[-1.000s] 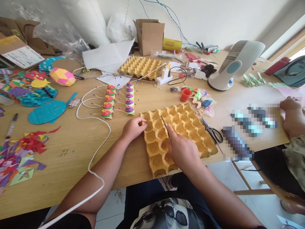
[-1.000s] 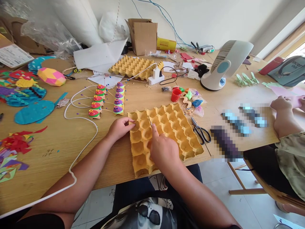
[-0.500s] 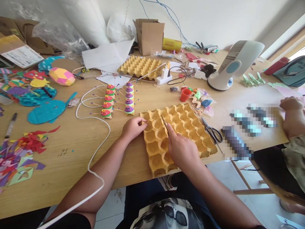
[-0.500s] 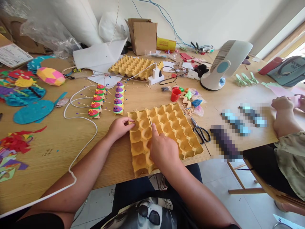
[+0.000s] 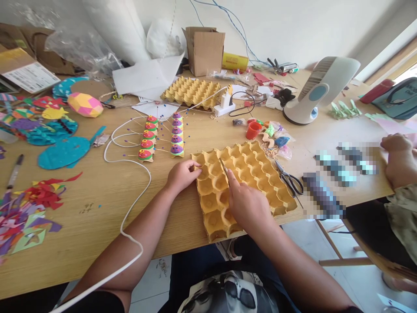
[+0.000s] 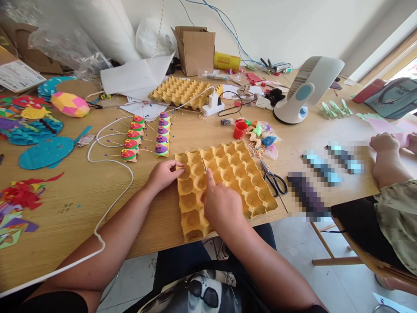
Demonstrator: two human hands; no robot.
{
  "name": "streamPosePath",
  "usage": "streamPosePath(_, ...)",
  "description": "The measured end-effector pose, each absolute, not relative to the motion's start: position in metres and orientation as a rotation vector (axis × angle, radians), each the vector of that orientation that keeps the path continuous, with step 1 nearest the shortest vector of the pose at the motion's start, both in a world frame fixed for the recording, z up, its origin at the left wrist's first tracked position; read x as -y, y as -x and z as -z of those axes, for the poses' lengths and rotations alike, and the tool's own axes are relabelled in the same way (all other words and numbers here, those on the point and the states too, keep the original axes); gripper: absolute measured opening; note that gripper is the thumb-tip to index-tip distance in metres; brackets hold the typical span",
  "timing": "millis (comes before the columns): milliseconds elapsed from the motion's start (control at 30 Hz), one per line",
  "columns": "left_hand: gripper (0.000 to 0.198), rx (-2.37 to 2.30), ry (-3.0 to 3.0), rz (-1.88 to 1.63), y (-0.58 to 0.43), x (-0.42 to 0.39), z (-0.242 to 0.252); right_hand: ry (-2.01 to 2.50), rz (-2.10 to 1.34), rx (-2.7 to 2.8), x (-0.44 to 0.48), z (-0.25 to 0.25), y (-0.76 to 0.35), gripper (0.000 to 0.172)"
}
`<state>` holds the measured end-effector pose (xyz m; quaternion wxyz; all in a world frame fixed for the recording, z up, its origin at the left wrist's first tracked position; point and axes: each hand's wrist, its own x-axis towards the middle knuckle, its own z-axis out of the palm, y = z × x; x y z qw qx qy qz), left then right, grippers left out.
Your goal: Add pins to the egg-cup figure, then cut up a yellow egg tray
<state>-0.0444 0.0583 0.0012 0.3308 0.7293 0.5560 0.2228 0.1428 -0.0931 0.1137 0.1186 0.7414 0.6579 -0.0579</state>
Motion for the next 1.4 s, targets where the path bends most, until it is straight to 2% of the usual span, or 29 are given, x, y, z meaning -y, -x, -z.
streamPosePath(533,0.035,-1.403,-1.954,-0.613,0.044,-0.053,-0.007,-2.18,0.135,-1.948,0.092,-0.108,-0.146,0.068)
streamPosePath(667,0.037,-1.464,-2.119,-0.794,0.042,-0.045,-0.017,-2.171,0.152,-1.953,0.093,-0.109,-0.148,0.066)
streamPosePath(767,0.033,-1.317,-2.268,-0.972,0.041,-0.043,-0.021,-2.139,0.148,-1.956,0.095,-0.11,-0.148,0.068)
streamPosePath(867,0.025,-1.117,-2.371,-0.984,0.04,-0.045,-0.02,-2.117,0.149,-1.952,0.097,-0.111,-0.148,0.069)
streamPosePath(967,0.021,-1.119,-2.359,-0.999,0.039,-0.047,-0.018,-2.111,0.139,-1.977,0.101,-0.11,-0.149,0.07)
streamPosePath(1167,0.025,-1.107,-2.406,-0.946,0.04,-0.045,-0.019,-2.082,0.101,-1.994,0.112,-0.107,-0.153,0.072)
streamPosePath(1400,0.041,-0.987,-2.56,-0.781,0.037,-0.042,-0.022,-2.058,0.136,-2.016,0.119,-0.105,-0.157,0.073)
